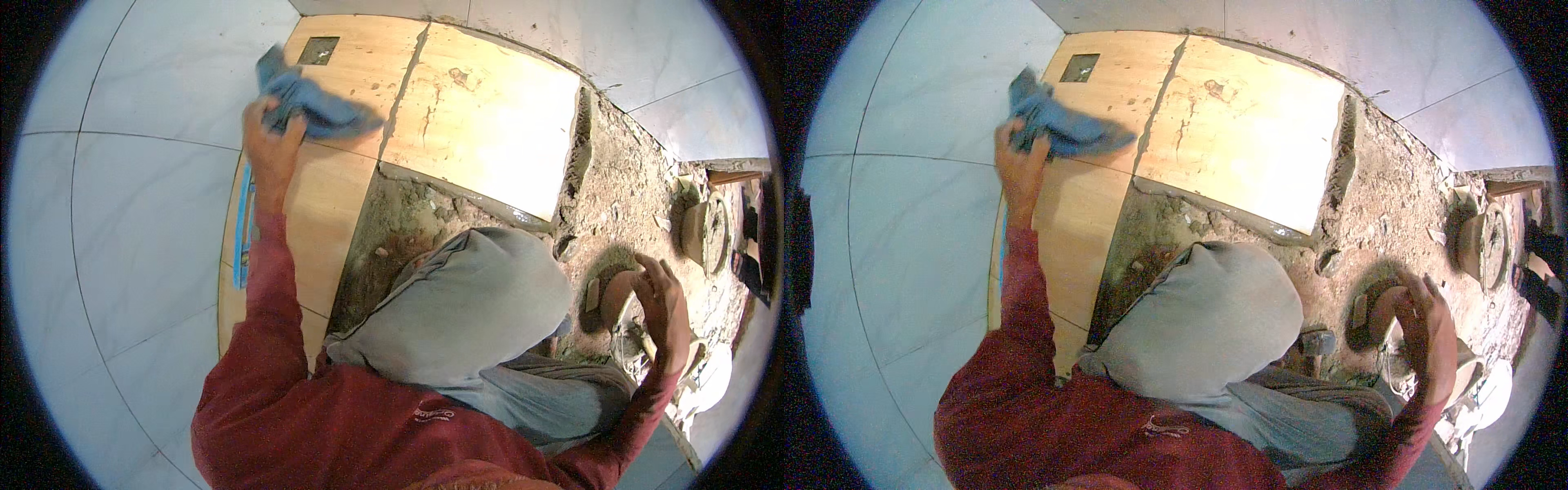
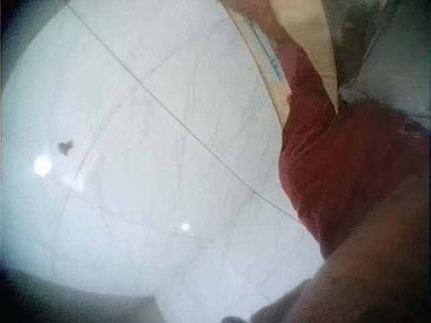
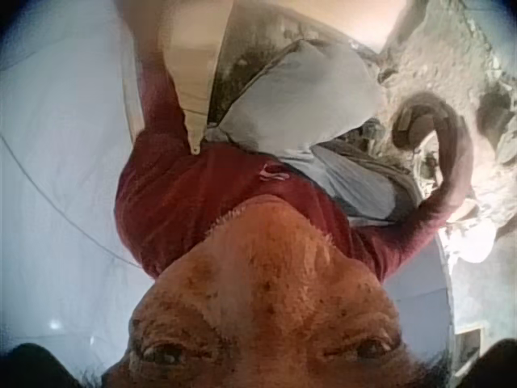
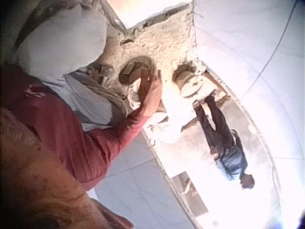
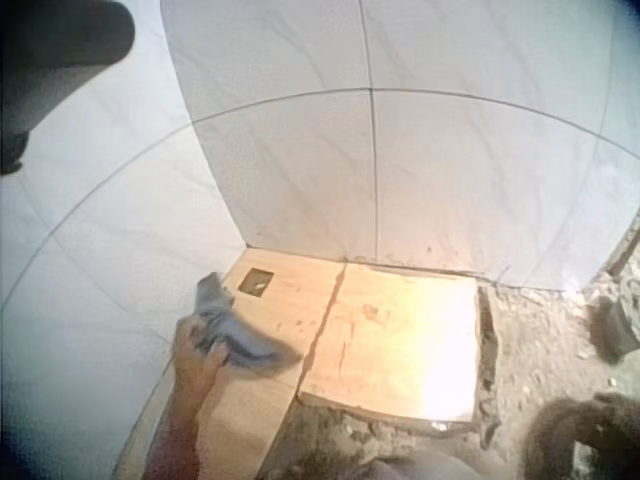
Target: The person lays floor tiles by spreading mortar with a trowel, positioning the tile on the floor, and tapping it into place using a rubber mallet. They use a rag to wipe excess material from the tile surface.
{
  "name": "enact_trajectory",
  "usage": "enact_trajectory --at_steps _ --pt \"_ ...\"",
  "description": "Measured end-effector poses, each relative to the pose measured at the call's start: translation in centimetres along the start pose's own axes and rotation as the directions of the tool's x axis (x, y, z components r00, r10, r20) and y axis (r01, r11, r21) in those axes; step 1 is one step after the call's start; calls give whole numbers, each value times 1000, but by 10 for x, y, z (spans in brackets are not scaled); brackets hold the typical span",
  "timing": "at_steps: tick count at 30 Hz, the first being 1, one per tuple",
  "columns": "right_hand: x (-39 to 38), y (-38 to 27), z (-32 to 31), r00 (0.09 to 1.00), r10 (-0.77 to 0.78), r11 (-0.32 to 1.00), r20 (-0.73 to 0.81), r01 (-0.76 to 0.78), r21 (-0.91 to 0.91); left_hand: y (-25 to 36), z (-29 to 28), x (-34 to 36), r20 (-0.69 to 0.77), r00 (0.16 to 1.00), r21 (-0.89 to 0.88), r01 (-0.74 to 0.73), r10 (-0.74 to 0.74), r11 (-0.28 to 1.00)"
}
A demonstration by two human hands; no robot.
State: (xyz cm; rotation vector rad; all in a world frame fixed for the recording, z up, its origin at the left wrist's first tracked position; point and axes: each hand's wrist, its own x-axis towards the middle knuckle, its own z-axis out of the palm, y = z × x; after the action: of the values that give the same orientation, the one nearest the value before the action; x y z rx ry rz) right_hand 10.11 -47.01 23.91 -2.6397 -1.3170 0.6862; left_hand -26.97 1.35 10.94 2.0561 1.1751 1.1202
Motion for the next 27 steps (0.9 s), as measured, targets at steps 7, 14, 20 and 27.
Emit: enact_trajectory --at_steps 7,14,20,27 --pt "-21 -43 20 988 155 973 11 -155 171 -41 212 156 300 881 193 -432 366 881" --pt "-23 10 57 982 179 975 65 -186 122 -62 342 126 319 850 445 -525 420 725" --pt "-29 40 70 942 298 935 152 -320 151 -79 338 161 721 692 429 -470 22 771" --pt "-20 11 52 927 357 867 113 -374 328 -64 259 97 658 693 299 -598 293 744"
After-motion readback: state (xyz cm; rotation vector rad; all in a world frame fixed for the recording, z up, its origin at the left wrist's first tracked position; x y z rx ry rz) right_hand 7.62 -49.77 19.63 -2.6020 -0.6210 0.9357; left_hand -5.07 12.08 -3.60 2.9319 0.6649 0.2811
